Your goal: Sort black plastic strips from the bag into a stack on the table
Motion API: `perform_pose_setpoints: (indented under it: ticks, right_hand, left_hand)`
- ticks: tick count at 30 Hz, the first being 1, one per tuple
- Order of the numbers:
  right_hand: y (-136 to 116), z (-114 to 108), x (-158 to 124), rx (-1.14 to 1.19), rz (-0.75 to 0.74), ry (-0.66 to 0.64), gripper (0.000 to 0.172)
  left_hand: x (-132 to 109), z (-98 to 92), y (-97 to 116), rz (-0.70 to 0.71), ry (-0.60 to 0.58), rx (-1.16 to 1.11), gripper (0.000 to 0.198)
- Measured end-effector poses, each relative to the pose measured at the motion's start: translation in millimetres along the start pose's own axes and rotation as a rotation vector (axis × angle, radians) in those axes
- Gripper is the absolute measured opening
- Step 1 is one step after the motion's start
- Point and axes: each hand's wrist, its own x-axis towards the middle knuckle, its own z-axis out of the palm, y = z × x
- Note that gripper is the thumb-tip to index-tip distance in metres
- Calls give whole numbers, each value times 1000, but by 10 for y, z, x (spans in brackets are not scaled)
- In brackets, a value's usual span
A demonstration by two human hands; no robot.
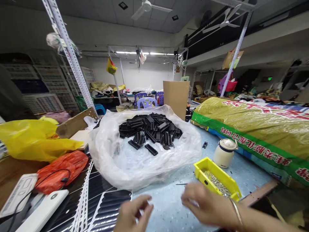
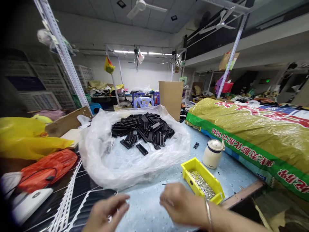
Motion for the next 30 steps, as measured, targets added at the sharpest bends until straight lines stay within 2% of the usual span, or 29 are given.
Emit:
perform_pose_setpoints:
  ticks: [1, 2, 4, 7, 9, 11, 14, 16, 18, 21, 24, 27, 30]
  right_hand:
    - [146, -108, 302, -20, 3, -16, 16]
    - [310, -200, 623, -46, 42, -42, 18]
    - [682, -325, 1258, -70, 279, -100, 16]
    - [1293, -392, 2006, -96, 471, -71, 14]
    - [1676, -398, 2305, -89, 594, -36, 13]
    - [1986, -380, 2478, -63, 726, -1, 20]
    - [2248, -274, 2663, 0, 859, 47, 39]
    - [2270, -138, 2817, 39, 881, 89, 52]
    - [2181, 43, 3005, 60, 863, 130, 57]
    - [1901, 350, 3281, 105, 789, 116, 47]
    - [1570, 595, 3432, 109, 682, 86, 32]
    - [1360, 644, 3406, 104, 578, 17, 28]
    - [1381, 485, 3260, 117, 490, -84, 25]
  left_hand:
    - [304, -120, 101, 78, -3, 8, 35]
    - [617, -226, 191, 121, 51, 5, 38]
    - [1233, -397, 314, 126, 151, 66, 37]
    - [2012, -575, 298, 60, 284, 448, 29]
    - [2395, -663, 176, -5, 312, 543, 28]
    - [2683, -732, 19, -56, 328, 590, 31]
    - [3015, -783, -191, -97, 333, 642, 39]
    - [3212, -782, -295, -108, 318, 660, 47]
    - [3389, -753, -378, -114, 290, 668, 57]
    - [3566, -660, -486, -114, 230, 665, 65]
    - [3589, -530, -573, -105, 173, 655, 58]
    - [3500, -440, -617, -116, 152, 652, 43]
    - [3381, -445, -617, -122, 120, 639, 35]
